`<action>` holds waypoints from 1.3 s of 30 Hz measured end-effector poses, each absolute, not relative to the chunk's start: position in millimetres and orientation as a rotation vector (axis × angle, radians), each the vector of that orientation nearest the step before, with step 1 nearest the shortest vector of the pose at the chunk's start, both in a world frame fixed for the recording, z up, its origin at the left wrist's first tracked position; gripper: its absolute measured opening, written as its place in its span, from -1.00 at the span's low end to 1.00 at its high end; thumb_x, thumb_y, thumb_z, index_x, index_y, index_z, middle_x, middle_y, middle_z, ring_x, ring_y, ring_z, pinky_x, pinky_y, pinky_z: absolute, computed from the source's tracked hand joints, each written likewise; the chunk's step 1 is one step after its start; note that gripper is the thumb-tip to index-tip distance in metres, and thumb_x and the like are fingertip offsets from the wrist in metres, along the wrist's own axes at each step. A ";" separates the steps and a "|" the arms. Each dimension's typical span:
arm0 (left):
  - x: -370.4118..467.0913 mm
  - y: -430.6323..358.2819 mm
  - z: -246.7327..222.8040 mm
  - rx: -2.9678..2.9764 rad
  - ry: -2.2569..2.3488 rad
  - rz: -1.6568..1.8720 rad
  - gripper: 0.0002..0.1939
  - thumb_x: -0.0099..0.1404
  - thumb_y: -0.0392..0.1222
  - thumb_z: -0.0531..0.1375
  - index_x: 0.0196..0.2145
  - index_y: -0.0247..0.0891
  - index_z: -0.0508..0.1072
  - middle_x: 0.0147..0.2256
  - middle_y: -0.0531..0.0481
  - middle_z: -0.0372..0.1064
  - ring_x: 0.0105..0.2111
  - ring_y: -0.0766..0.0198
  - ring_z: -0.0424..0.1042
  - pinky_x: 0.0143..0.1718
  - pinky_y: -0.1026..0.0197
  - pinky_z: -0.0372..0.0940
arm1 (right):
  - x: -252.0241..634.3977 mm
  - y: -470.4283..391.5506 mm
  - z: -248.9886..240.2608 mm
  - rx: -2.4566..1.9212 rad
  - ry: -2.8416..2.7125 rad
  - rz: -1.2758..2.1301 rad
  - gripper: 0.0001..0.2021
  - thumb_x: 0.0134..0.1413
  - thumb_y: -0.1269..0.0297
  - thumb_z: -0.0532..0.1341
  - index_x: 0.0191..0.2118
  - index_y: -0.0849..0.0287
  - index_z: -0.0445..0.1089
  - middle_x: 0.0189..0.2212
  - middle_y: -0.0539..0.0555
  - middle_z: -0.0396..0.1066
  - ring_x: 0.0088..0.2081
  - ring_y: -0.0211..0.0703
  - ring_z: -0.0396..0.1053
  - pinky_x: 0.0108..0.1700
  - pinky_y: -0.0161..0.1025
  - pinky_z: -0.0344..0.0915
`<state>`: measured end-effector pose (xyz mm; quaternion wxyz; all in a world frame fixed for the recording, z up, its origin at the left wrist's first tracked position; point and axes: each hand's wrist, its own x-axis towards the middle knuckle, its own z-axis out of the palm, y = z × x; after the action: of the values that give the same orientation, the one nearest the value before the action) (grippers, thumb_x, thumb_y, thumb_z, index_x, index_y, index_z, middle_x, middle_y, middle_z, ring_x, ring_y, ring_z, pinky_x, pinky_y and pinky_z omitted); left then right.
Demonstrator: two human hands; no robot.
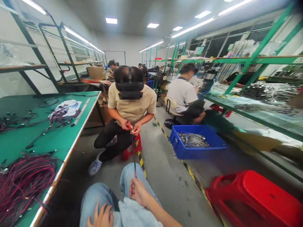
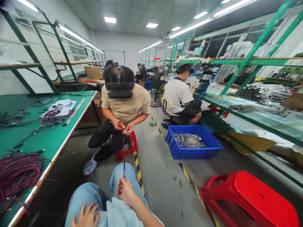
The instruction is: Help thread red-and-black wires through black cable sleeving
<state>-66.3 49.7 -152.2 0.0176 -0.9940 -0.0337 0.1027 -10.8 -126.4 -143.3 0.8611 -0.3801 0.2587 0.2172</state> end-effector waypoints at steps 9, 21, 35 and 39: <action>-70.7 46.3 -142.0 -3.108 -0.084 0.272 -0.62 0.20 -0.25 -0.08 -0.14 0.01 0.42 0.03 0.09 0.28 0.16 0.06 -0.02 0.05 -0.20 -0.10 | -12.6 -125.0 -145.0 -0.806 0.512 0.449 -0.74 0.05 0.09 0.02 -0.49 0.17 0.15 -0.75 -0.06 0.17 -0.70 -0.37 0.12 -0.55 -0.38 0.05; -69.9 49.6 -148.6 -3.102 -0.093 0.323 -0.60 0.19 -0.23 -0.10 -0.14 0.04 0.41 0.04 0.12 0.28 0.17 0.08 -0.04 0.06 -0.19 -0.14 | -13.2 -124.7 -141.4 -0.791 0.518 0.447 -0.73 0.08 0.10 -0.02 -0.49 0.18 0.14 -0.75 -0.07 0.17 -0.69 -0.39 0.12 -0.55 -0.39 0.04; -68.9 49.6 -143.5 -3.115 -0.095 0.369 -0.61 0.18 -0.23 -0.09 -0.13 0.03 0.40 0.05 0.13 0.26 0.18 0.07 -0.06 0.05 -0.20 -0.13 | -13.4 -124.8 -141.9 -0.778 0.524 0.451 -0.74 0.05 0.09 0.03 -0.49 0.18 0.16 -0.75 -0.06 0.16 -0.69 -0.38 0.13 -0.55 -0.39 0.04; -70.5 48.3 -142.8 -3.115 -0.088 0.320 -0.61 0.19 -0.25 -0.09 -0.14 0.02 0.41 0.04 0.12 0.27 0.17 0.07 -0.05 0.05 -0.20 -0.13 | -12.9 -124.7 -143.8 -0.782 0.524 0.454 -0.74 0.04 0.09 0.04 -0.49 0.18 0.15 -0.74 -0.08 0.16 -0.69 -0.40 0.12 -0.55 -0.40 0.06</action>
<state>-70.5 48.3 -142.8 0.0046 -0.9944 -0.0281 0.1022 -12.9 -124.7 -143.8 0.8665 -0.3736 0.2503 0.2167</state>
